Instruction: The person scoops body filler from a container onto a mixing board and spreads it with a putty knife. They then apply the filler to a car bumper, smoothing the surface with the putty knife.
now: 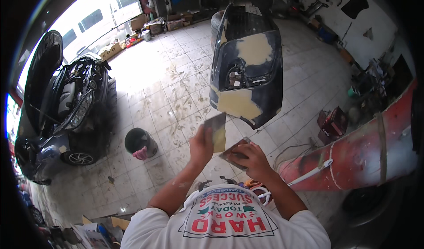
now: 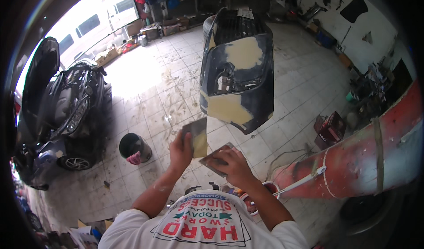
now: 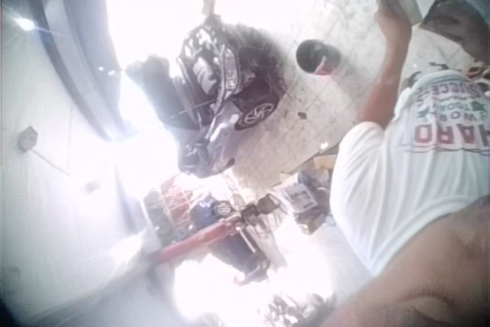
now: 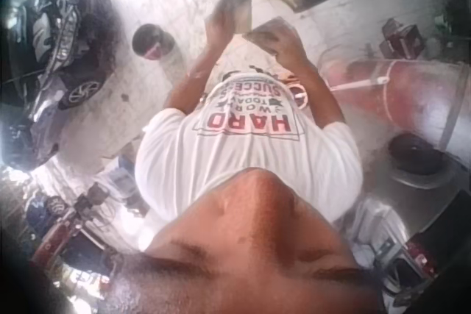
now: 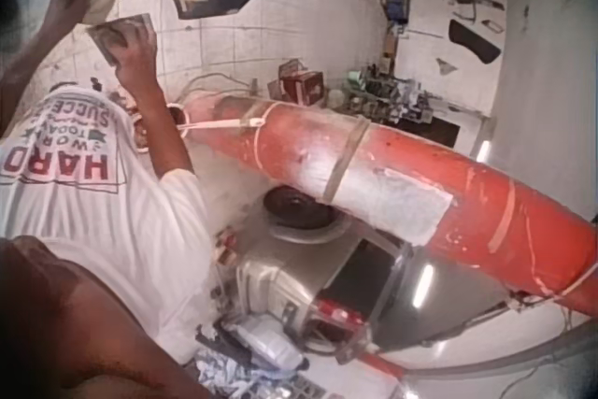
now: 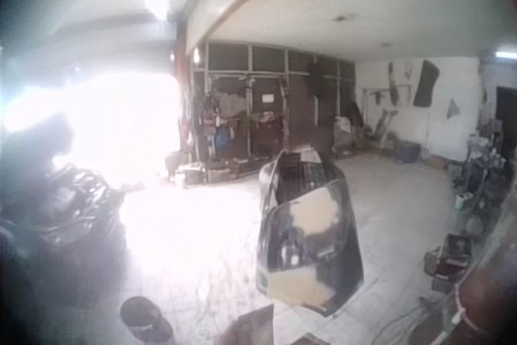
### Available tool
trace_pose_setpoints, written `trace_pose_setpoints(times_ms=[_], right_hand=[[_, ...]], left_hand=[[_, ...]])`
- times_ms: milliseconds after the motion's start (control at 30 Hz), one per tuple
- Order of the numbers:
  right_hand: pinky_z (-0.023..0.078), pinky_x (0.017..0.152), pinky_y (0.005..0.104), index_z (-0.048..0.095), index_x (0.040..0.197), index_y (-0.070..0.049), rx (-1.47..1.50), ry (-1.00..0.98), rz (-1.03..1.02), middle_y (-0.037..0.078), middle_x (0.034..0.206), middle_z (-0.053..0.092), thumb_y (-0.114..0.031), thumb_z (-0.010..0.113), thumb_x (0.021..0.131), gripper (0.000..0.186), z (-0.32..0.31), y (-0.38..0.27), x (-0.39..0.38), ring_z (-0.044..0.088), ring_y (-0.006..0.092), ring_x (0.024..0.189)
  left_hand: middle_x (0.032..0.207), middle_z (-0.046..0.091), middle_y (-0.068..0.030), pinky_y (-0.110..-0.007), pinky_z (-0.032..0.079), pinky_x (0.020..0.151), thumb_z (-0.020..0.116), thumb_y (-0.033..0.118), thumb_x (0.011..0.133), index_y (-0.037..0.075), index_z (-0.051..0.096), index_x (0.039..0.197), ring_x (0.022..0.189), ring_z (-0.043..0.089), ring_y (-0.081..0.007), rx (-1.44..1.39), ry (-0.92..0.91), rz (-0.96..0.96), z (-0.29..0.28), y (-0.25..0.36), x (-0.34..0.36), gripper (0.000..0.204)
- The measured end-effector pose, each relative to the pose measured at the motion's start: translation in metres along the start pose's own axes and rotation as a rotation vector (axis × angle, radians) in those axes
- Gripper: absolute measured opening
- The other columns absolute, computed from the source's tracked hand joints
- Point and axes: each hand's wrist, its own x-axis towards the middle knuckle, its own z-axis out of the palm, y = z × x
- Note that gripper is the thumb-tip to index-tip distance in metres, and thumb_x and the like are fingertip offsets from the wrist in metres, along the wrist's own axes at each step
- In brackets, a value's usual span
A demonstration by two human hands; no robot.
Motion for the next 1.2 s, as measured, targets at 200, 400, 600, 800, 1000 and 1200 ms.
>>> trace_pose_setpoints(times_ms=[200, 400, 600, 800, 1000, 1200], right_hand=[[0.043, 0.109, 0.0553, 0.075, 0.131, -0.021, 0.099, -0.075, -0.01, 0.006, 0.134, 0.062, -0.001, 0.075, 0.068, 0.066, 0.002, 0.005, 0.007, 0.055, 0.0314, 0.134], [0.044, 0.106, 0.053, 0.074, 0.133, -0.021, 0.049, 0.028, 0.102, 0.005, 0.13, 0.063, 0.003, 0.07, 0.069, 0.068, 0.002, 0.014, 0.015, 0.057, 0.0312, 0.129], [0.042, 0.107, 0.0505, 0.074, 0.134, -0.02, 0.198, -0.063, 0.018, 0.005, 0.133, 0.062, 0.002, 0.073, 0.068, 0.07, 0.014, 0.004, 0.011, 0.056, 0.0314, 0.128], [0.043, 0.109, 0.0533, 0.064, 0.14, -0.014, 0.315, 0.182, -0.095, 0.018, 0.133, 0.053, -0.001, 0.08, 0.069, 0.074, 0.014, -0.009, 0.003, 0.053, 0.04, 0.125], [0.055, 0.101, 0.0497, 0.051, 0.142, -0.009, 0.123, 0.105, 0.005, 0.02, 0.133, 0.048, 0.023, 0.067, 0.068, 0.082, 0.025, 0.027, 0.007, 0.053, 0.0433, 0.125], [0.053, 0.103, 0.0431, 0.055, 0.141, -0.009, 0.357, 0.126, 0.323, 0.016, 0.138, 0.053, 0.017, 0.06, 0.082, 0.065, 0.01, 0.021, -0.004, 0.053, 0.032, 0.134]], left_hand=[[0.064, 0.064, -0.0197, -0.034, 0.046, 0.051, 0.063, 0.02, 0.107, -0.003, 0.066, 0.115, 0.051, 0.061, -0.0215, -0.172, 0.009, 0.041, -0.007, 0.003, 0.004, 0.025], [0.066, 0.06, -0.0237, -0.041, 0.048, 0.053, 0.063, 0.019, 0.107, -0.002, 0.066, 0.114, 0.054, 0.064, -0.031, -0.114, -0.069, 0.212, -0.002, -0.001, -0.008, 0.022], [0.07, 0.065, -0.0126, -0.033, 0.046, 0.054, 0.061, 0.02, 0.109, -0.001, 0.065, 0.109, 0.06, 0.06, -0.0128, -0.126, 0.061, 0.046, -0.013, 0.003, -0.008, 0.021], [0.089, 0.07, -0.0036, -0.026, 0.049, 0.066, 0.053, 0.021, 0.114, 0.0, 0.066, 0.116, 0.079, 0.06, -0.0057, -0.554, 0.202, -0.094, -0.013, 0.005, 0.006, 0.025], [0.118, 0.072, -0.0108, -0.037, 0.062, 0.087, 0.054, 0.023, 0.113, 0.003, 0.058, 0.136, 0.102, 0.073, -0.0215, -0.999, -0.087, -0.783, -0.013, -0.009, -0.03, 0.031], [0.121, 0.072, -0.0091, -0.031, 0.058, 0.091, 0.055, 0.022, 0.114, 0.001, 0.06, 0.134, 0.103, 0.069, -0.0164, -0.945, 0.044, -0.555, 0.003, -0.035, -0.044, 0.03]])
